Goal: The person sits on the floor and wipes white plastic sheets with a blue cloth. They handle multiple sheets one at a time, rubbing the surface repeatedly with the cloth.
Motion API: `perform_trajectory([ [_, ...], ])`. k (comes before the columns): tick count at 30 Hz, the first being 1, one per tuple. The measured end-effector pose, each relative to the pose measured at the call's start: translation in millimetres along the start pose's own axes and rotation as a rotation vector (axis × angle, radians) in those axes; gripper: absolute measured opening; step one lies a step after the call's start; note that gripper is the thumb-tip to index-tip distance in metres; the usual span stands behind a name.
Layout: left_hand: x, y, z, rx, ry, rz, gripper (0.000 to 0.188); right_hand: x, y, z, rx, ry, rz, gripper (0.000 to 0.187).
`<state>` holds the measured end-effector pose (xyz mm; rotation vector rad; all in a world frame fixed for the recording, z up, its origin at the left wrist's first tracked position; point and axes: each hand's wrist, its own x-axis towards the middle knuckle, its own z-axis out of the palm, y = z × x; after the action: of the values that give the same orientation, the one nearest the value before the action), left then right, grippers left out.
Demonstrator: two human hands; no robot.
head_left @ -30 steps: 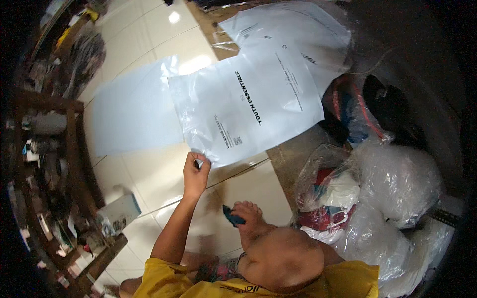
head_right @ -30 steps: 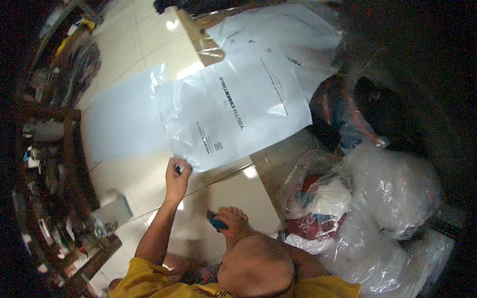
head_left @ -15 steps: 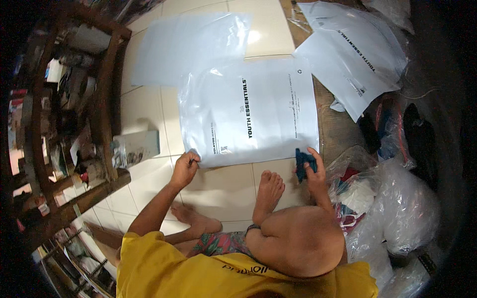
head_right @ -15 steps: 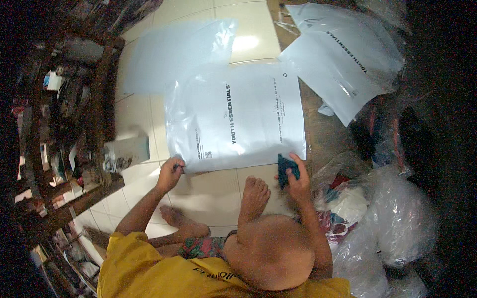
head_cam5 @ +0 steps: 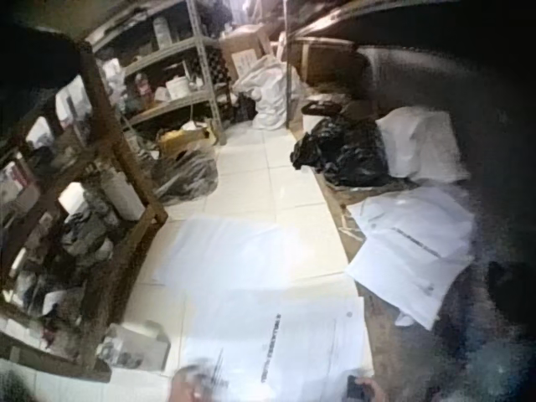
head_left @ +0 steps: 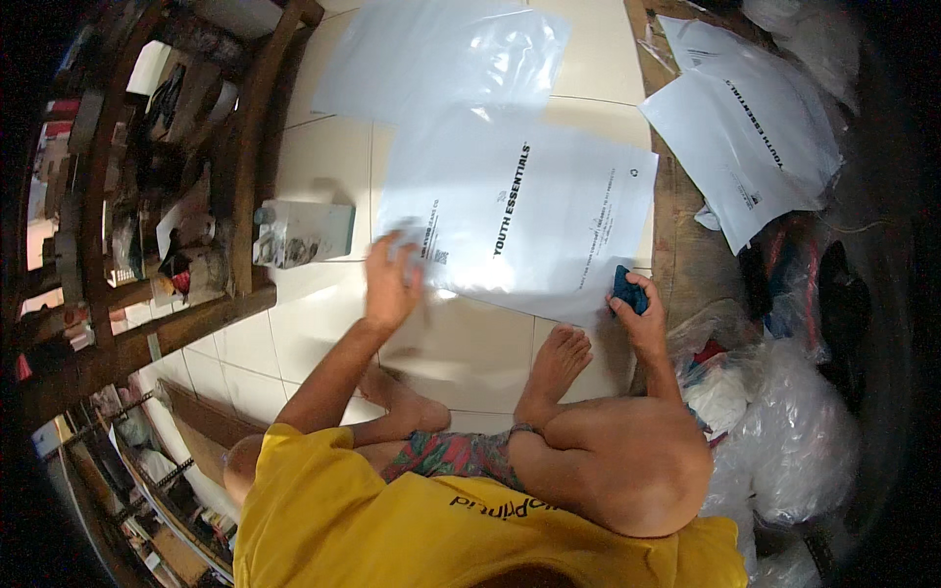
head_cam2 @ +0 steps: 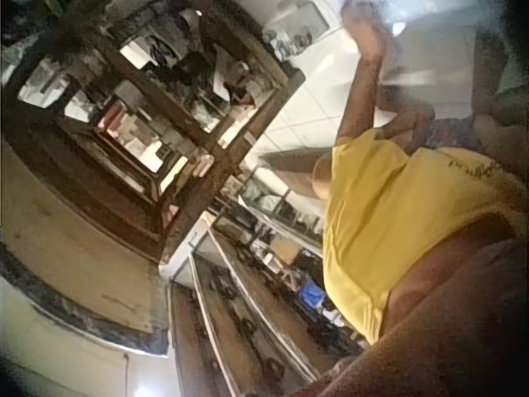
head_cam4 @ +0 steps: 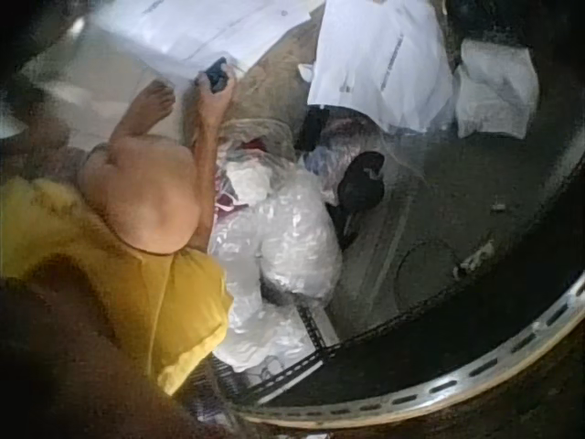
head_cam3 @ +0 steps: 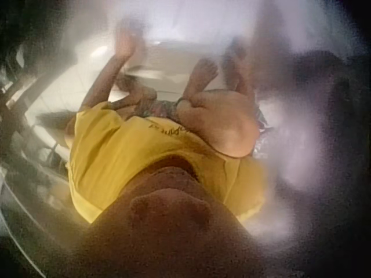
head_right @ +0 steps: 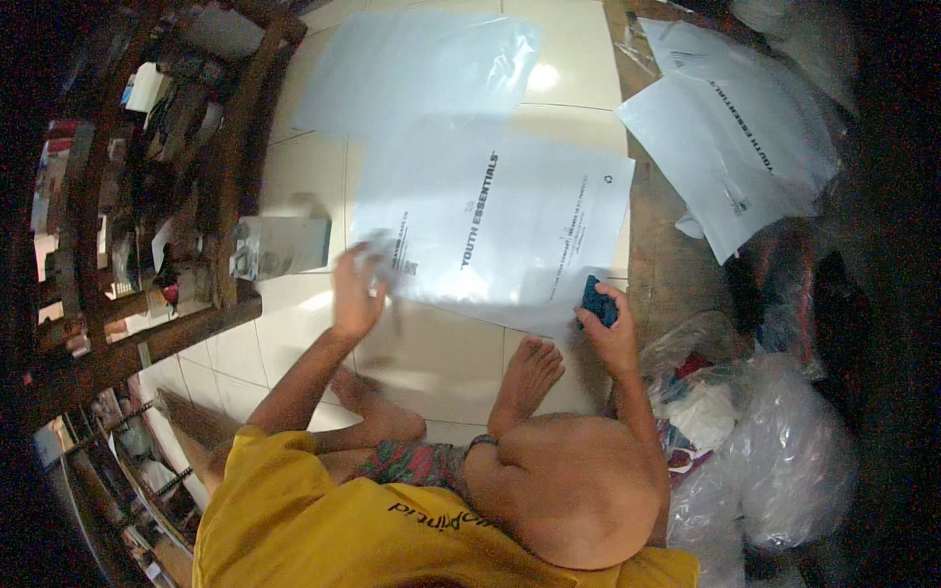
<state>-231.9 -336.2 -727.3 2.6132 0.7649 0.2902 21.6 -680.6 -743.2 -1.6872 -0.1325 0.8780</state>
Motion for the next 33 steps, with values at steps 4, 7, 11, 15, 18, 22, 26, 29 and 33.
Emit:
perform_trajectory([
  [4, -25.2, 49.4, 60.8, -0.329, -0.366, 0.145, 0.044, 2.3, -3.0, 8.7, -0.084, -0.019, -0.037, 0.045],
  [7, -44.4, 92.4, 102.0, -0.217, -0.336, 0.431, 0.048, 2.5, -8.2, 7.2, -0.138, -0.03, -0.072, 0.044],
  [11, -48.1, 128.7, 114.2, -0.045, -0.329, 0.489, 0.051, 3.9, -14.9, 0.9, -0.171, -0.028, -0.064, 0.042],
  [15, -53.8, 128.2, 110.9, 0.017, -0.352, 0.502, 0.053, 7.5, -10.4, -15.6, -0.172, 0.041, 0.026, 0.038],
  [18, -60.6, 119.3, 108.7, 0.038, -0.377, 0.521, 0.054, 9.5, -1.7, -19.4, -0.238, 0.075, -0.069, 0.034],
  [22, -66.0, 115.5, 100.2, 0.069, -0.388, 0.554, 0.054, 10.2, 14.2, -14.6, -0.305, 0.043, -0.184, 0.031],
  [26, -69.2, 119.6, 104.3, 0.073, -0.325, 0.524, 0.052, 8.2, 0.5, 3.4, -0.25, -0.06, -0.069, 0.034],
  [29, -70.7, 122.3, 101.2, 0.023, -0.273, 0.54, 0.05, 15.1, 3.9, 2.0, -0.314, -0.068, -0.101, 0.041],
  [33, -79.6, 117.3, 115.6, -0.085, -0.292, 0.576, 0.051, 3.6, -27.8, 23.7, -0.375, -0.081, -0.157, 0.049],
])
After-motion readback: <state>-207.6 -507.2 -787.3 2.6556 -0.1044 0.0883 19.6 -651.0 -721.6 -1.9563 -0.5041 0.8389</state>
